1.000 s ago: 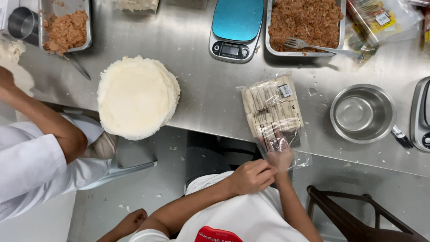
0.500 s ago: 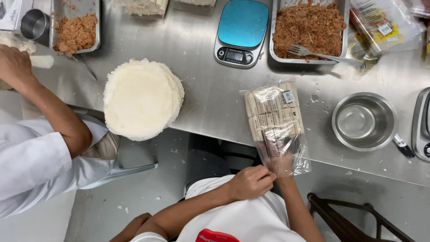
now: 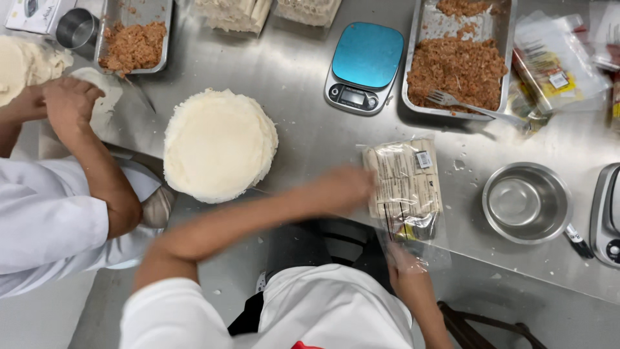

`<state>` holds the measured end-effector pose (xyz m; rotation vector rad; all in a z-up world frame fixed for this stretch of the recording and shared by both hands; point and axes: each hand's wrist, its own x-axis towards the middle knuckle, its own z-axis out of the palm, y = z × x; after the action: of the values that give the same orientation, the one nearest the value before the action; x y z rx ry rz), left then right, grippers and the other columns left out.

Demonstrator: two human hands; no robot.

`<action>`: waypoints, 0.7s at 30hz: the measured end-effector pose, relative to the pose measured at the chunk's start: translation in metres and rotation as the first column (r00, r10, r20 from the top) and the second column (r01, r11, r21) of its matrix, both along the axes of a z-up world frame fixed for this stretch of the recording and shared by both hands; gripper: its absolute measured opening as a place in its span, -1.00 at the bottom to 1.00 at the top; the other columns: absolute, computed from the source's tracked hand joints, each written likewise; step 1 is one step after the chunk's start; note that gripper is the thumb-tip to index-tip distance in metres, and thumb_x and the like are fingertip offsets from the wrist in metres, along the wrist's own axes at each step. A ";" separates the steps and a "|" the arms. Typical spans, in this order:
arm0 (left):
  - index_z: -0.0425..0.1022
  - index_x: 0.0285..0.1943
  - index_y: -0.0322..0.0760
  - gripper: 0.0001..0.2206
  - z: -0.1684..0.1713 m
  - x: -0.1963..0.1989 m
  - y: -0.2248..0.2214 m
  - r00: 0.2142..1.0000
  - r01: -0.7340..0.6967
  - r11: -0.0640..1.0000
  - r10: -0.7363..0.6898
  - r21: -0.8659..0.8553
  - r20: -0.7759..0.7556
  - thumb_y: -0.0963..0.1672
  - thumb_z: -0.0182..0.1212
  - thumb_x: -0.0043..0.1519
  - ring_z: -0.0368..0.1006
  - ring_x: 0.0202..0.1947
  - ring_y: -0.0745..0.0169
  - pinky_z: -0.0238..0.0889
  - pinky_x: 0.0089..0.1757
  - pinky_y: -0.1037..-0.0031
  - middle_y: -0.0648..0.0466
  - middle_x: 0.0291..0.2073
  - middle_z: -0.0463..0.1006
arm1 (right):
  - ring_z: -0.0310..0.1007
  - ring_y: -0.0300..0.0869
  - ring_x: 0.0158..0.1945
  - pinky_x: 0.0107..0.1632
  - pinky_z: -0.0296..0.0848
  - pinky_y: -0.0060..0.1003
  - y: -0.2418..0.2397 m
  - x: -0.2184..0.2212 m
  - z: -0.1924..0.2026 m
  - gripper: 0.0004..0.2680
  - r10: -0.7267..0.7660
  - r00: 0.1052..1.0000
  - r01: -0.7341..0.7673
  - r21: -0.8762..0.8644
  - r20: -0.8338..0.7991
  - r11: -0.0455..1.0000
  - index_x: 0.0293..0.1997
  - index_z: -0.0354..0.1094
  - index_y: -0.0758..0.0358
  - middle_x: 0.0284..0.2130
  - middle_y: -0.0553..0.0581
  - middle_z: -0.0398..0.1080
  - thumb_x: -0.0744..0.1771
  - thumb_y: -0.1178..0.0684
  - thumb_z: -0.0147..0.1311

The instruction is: The person peels a thin wrapper from a stack, places meat filling onto it using a fork, and rolls the wrapper into a cylinder. They place the rolls into a plastic bag, weigh the bag on a digital scale, and write a date or code on the bag with a marker.

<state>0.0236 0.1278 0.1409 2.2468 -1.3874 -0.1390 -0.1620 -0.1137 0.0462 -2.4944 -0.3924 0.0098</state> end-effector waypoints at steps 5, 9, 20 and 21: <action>0.44 0.08 -0.32 -0.78 0.024 0.210 0.034 0.935 -0.325 0.708 0.141 0.628 0.325 -0.20 0.13 0.25 0.44 -0.16 -0.12 0.44 -0.25 0.08 -0.18 -0.10 0.47 | 0.54 -0.25 -0.26 -0.04 0.45 -0.38 -0.016 -0.038 0.007 -0.46 -0.109 0.695 0.135 -0.020 -0.711 0.991 0.49 0.06 -0.43 -0.26 -0.14 0.59 0.31 -0.13 0.19; 0.51 -0.20 -0.41 -0.83 0.022 0.279 0.017 0.869 -0.492 0.786 0.419 0.374 0.264 -0.32 0.03 0.11 0.52 -0.24 -0.29 0.47 -0.34 -0.05 -0.20 -0.27 0.54 | 0.52 -0.28 -0.19 0.03 0.46 -0.40 0.012 -0.029 0.031 -0.39 -0.087 0.604 0.416 0.220 -0.792 0.882 0.55 0.04 -0.11 -0.20 0.01 0.62 0.30 0.06 0.26; -0.30 0.66 0.11 -0.16 -0.032 0.298 -0.030 0.763 -0.578 0.667 0.646 0.471 0.022 0.28 -0.14 0.24 -0.61 0.58 -0.17 -0.71 0.37 -0.20 -0.04 0.62 -0.43 | 0.62 -0.04 -0.04 -0.07 0.54 -0.24 0.015 -0.004 -0.027 -0.70 -0.113 0.514 0.734 0.368 -0.850 0.571 0.20 0.50 0.32 -0.04 0.30 0.64 0.39 0.03 -0.04; -0.30 0.66 0.11 -0.16 -0.040 0.308 -0.028 0.762 -0.584 0.667 0.648 0.463 0.027 0.28 -0.14 0.24 -0.61 0.58 -0.17 -0.71 0.37 -0.20 -0.04 0.62 -0.43 | 0.62 -0.04 -0.04 -0.07 0.54 -0.24 0.014 -0.001 -0.031 -0.70 -0.115 0.522 0.729 0.373 -0.845 0.574 0.20 0.50 0.32 -0.04 0.30 0.64 0.39 0.03 -0.04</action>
<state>0.3313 0.0995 0.1009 2.8989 -0.4630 -0.4078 -0.1631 -0.1001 0.0154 -1.5089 0.5860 0.5686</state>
